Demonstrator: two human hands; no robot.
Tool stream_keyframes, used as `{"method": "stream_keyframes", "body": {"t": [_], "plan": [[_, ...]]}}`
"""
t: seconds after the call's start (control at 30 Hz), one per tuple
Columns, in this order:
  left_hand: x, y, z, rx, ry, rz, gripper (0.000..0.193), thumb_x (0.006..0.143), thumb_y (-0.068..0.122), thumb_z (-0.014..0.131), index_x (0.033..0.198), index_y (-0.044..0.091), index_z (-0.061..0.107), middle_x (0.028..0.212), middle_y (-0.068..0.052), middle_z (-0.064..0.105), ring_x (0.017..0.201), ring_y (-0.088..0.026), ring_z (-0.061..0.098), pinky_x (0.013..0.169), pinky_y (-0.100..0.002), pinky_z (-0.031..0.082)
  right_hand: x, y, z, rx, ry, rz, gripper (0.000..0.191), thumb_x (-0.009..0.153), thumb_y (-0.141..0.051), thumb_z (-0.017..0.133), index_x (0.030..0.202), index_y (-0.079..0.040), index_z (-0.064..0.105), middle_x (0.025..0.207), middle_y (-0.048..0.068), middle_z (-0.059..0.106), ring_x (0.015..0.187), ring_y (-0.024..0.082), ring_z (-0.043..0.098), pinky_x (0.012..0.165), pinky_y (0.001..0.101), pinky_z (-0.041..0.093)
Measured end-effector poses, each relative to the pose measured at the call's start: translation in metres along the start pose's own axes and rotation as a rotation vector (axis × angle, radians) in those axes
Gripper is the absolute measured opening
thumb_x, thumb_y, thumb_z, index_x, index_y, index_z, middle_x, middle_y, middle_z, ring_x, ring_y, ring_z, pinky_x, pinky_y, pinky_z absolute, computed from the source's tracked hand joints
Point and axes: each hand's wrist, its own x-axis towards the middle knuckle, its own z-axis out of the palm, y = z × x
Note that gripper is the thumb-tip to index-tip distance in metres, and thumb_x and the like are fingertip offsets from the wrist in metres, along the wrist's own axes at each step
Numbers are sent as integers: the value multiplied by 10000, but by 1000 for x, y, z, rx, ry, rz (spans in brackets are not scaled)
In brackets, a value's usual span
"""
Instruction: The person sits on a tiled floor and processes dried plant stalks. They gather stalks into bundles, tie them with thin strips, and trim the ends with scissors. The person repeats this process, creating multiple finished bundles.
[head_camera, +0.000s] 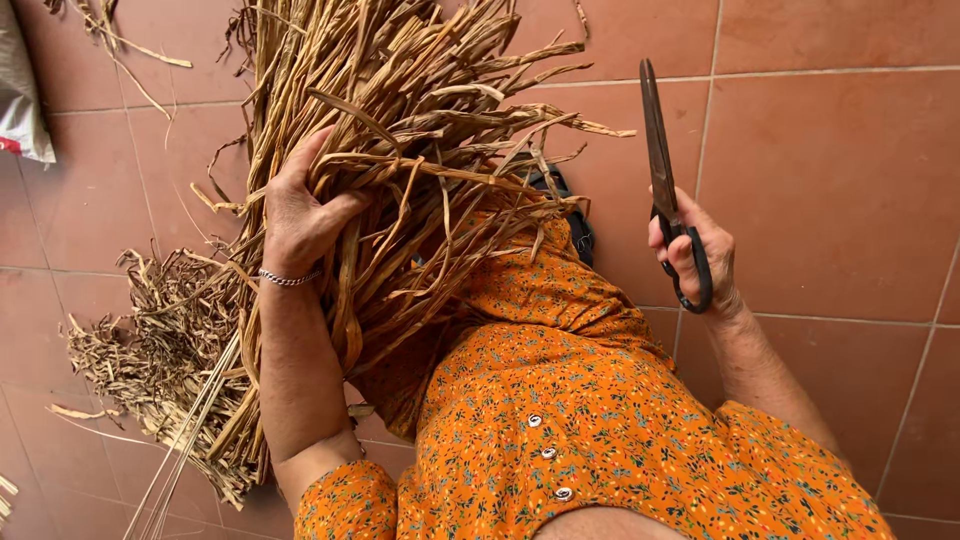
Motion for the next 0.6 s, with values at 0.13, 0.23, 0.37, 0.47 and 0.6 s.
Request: {"method": "stream_keyframes", "body": {"t": [0.13,0.23,0.37,0.47,0.6], "plan": [[4,6,5,-29,-12,-72,810,753,83,766,1514,18,495,1378,-186,688,1214,-249,709,1110,-369,563,9,-14,6,-252,-58,-89,784,1033,-530,662,1525,45,458,1040,14,572,883,52,531,760,194,474],[6,6,8,-13,-6,-102,807,749,65,733,1515,35,482,1370,-178,679,1205,-243,709,1080,-373,565,15,-17,10,-451,-102,-100,756,982,-521,652,1478,35,523,980,14,531,827,64,511,714,212,460],[6,2,14,77,17,-58,793,764,54,775,1506,38,496,1399,-198,651,1241,-271,679,1094,-410,528,10,-8,7,-253,-189,34,804,963,-556,665,1460,56,508,898,-6,554,778,63,515,676,215,462],[6,0,15,86,13,-87,796,764,65,787,1505,48,496,1396,-198,652,1242,-270,675,1105,-413,533,-2,2,-2,-200,-256,96,826,976,-602,609,1472,49,497,846,-20,578,751,59,530,675,215,470],[5,2,17,67,19,-44,803,759,44,769,1514,39,497,1390,-202,660,1249,-272,677,1112,-411,536,-7,13,-12,-219,-283,163,859,979,-641,537,1505,37,488,834,-20,572,745,55,513,667,218,464]]}}
